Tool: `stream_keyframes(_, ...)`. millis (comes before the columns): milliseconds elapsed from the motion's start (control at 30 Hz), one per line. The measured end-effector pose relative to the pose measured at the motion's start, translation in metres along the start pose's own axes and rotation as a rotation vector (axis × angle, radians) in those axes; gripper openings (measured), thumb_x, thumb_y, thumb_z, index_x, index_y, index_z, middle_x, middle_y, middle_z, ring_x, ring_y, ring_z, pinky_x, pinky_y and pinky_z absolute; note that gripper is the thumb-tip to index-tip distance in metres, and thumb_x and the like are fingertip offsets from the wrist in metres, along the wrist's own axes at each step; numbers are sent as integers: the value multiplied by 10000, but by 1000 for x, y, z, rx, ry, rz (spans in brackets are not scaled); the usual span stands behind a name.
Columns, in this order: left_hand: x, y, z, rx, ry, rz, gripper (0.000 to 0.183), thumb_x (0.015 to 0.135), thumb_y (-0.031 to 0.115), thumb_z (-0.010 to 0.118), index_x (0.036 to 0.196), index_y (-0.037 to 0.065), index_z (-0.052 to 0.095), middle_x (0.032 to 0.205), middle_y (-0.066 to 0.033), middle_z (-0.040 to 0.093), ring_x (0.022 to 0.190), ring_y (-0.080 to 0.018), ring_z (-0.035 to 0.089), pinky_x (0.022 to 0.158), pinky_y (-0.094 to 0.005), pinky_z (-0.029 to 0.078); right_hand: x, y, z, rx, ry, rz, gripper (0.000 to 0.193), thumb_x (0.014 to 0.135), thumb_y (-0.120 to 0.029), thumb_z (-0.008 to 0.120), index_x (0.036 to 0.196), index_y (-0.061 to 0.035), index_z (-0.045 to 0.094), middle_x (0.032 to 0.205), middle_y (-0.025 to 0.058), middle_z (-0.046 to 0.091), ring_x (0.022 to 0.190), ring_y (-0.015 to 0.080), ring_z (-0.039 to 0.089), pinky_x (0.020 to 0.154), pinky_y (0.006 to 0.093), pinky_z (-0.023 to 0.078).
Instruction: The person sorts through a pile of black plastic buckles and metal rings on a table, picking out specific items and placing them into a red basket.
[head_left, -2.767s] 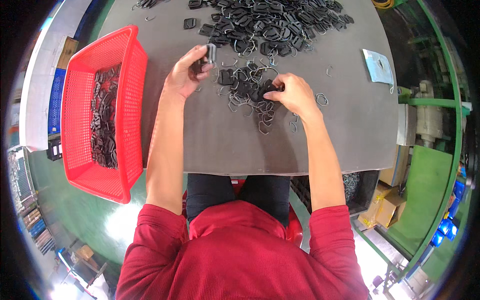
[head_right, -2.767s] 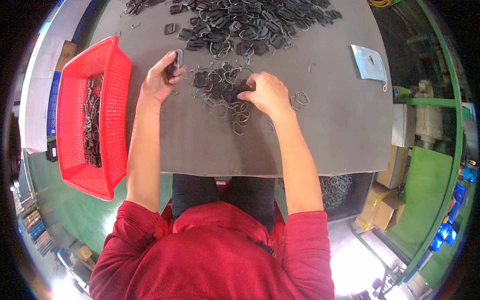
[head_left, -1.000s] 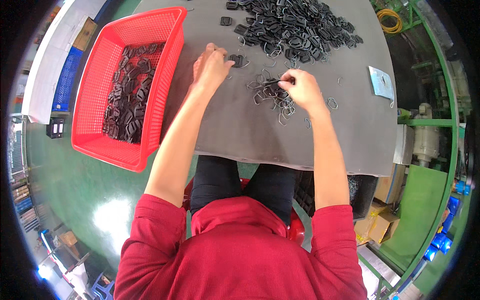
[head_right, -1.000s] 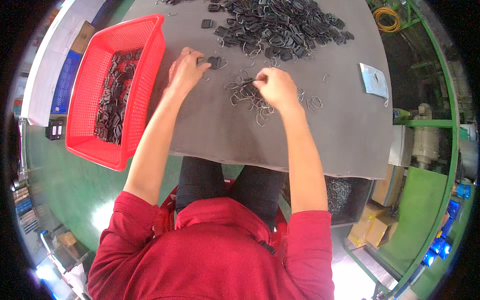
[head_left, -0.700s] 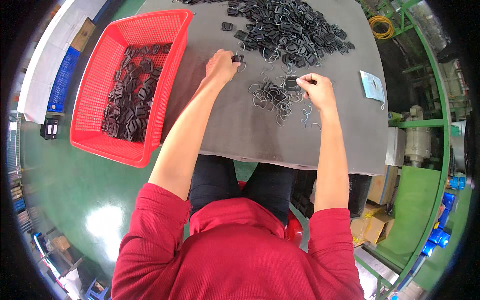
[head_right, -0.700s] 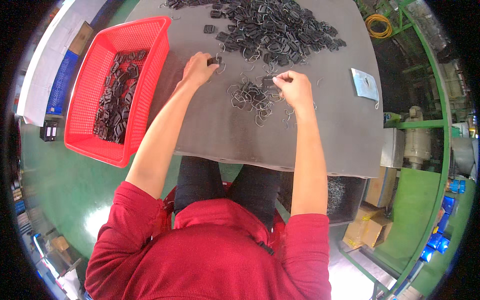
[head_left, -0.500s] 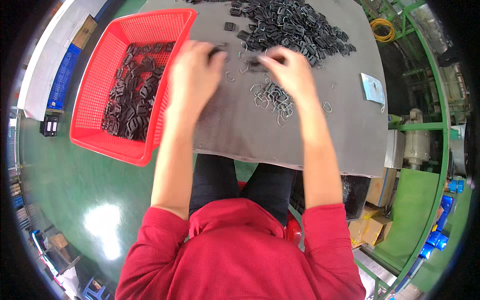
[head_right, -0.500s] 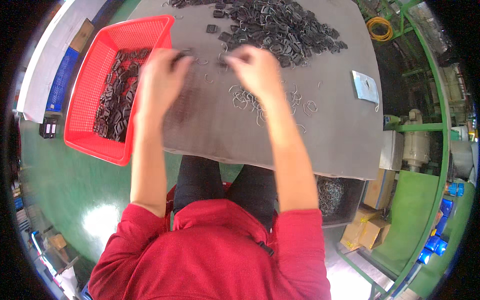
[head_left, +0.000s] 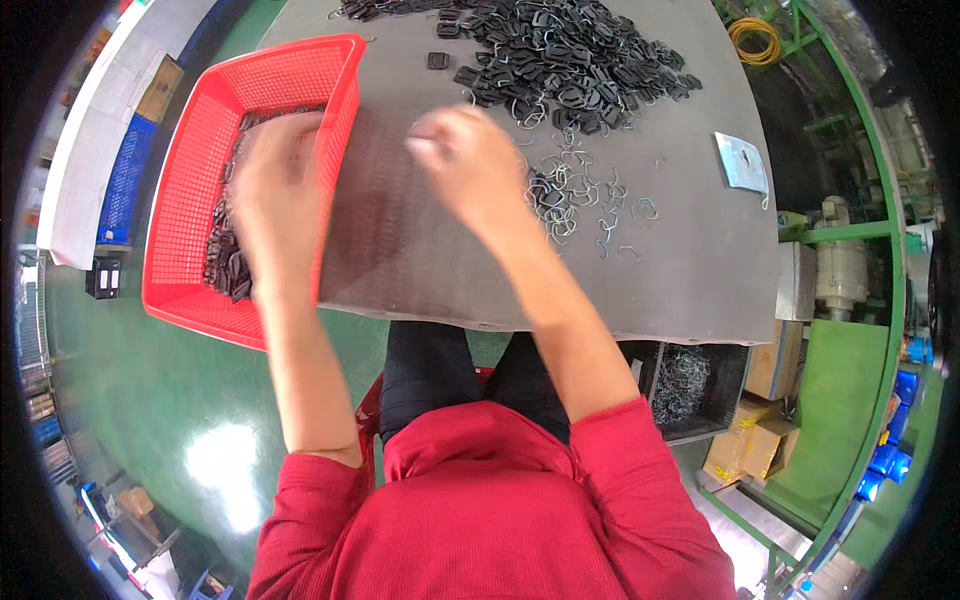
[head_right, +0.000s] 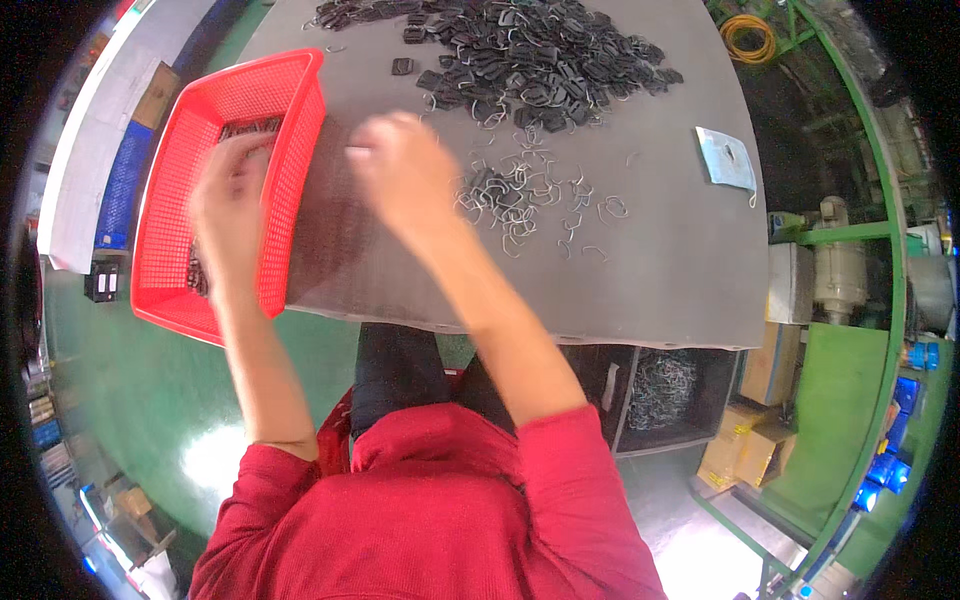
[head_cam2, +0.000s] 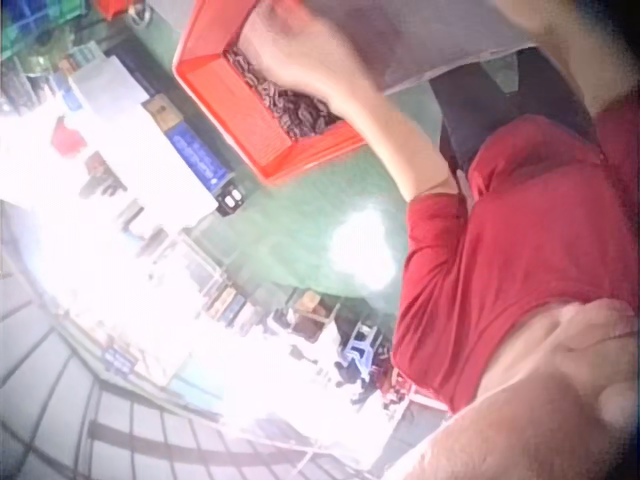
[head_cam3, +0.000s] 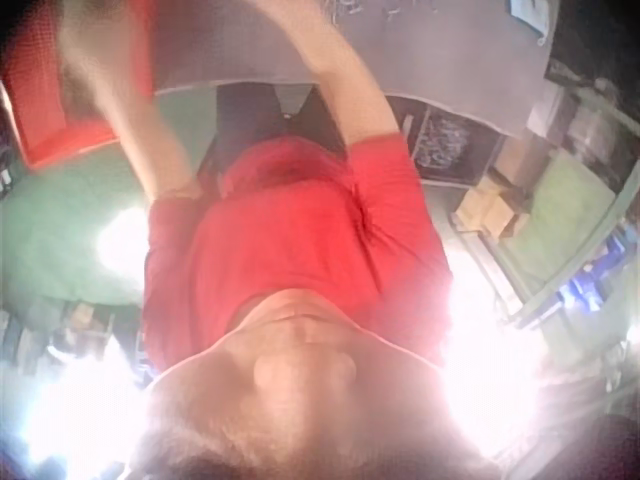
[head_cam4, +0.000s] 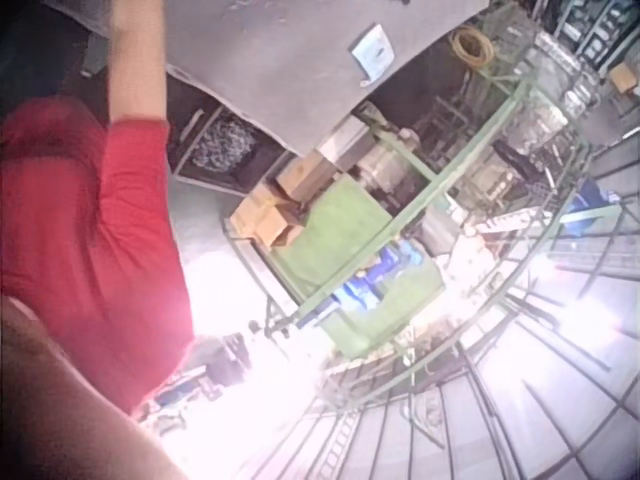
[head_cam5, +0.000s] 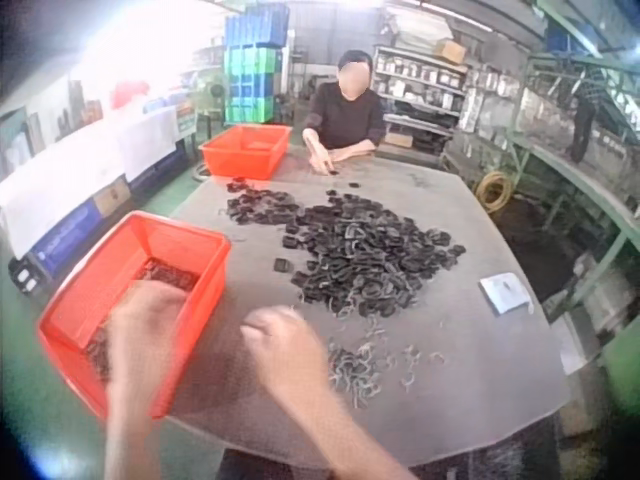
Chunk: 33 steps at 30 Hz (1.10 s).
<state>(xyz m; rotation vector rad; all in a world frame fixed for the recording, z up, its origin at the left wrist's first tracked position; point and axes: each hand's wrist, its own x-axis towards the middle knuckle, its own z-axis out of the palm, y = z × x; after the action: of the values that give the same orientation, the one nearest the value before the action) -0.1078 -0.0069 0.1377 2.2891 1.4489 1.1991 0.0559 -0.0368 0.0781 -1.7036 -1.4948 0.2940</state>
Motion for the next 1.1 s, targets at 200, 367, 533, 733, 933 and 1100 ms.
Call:
stream_keyframes(200, -25, 33, 180, -149, -647, 289, 238, 753, 121, 605, 983, 64, 631, 997, -107, 597, 977, -286, 571, 836, -392, 464, -57, 112, -58, -431, -142, 456, 337, 710, -246, 731, 950, -49, 600, 1023, 127, 560, 952, 318, 576, 772, 408, 486)
stream_keyframes(367, -27, 25, 214, -86, -745, 317, 285, 719, 104, 655, 996, 52, 613, 952, -135, 611, 938, -318, 582, 804, -393, 469, -53, 127, -60, -409, -209, 459, 451, 623, -211, 805, 948, -18, 560, 1004, 137, 547, 992, 313, 559, 778, 402, 488)
stream_keyframes(533, -1, 22, 194, -678, -932, -163, 318, 714, 127, 707, 1005, 25, 627, 803, -81, 659, 736, -181, 624, 690, -283, 480, -53, 160, -71, -108, -200, 468, 448, 623, -176, 800, 979, -24, 574, 935, 134, 613, 897, 268, 603, 755, 369, 488)
stream_keyframes(733, 13, 21, 180, -451, -927, -197, 169, 767, 165, 702, 874, 37, 680, 758, -9, 646, 696, -60, 568, 625, -210, 434, -47, 155, -103, 159, -107, 685, 436, 640, -176, 802, 984, -20, 585, 826, 91, 648, 778, 193, 617, 660, 313, 492)
stream_keyframes(933, 13, 23, 188, -642, -917, -315, 188, 789, 162, 685, 918, 32, 644, 787, 0, 641, 720, -34, 546, 597, -196, 400, -47, 178, -120, 273, -182, 604, 335, 704, -59, 695, 1018, -50, 579, 814, 69, 654, 755, 160, 621, 638, 285, 484)
stream_keyframes(1100, -2, 23, 202, -671, -531, -302, 161, 795, 116, 657, 916, 12, 642, 779, -30, 657, 711, -73, 581, 623, -211, 443, -40, 171, -126, -184, -31, 563, 318, 730, -63, 634, 1042, -79, 573, 847, 59, 665, 772, 182, 633, 700, 319, 485)
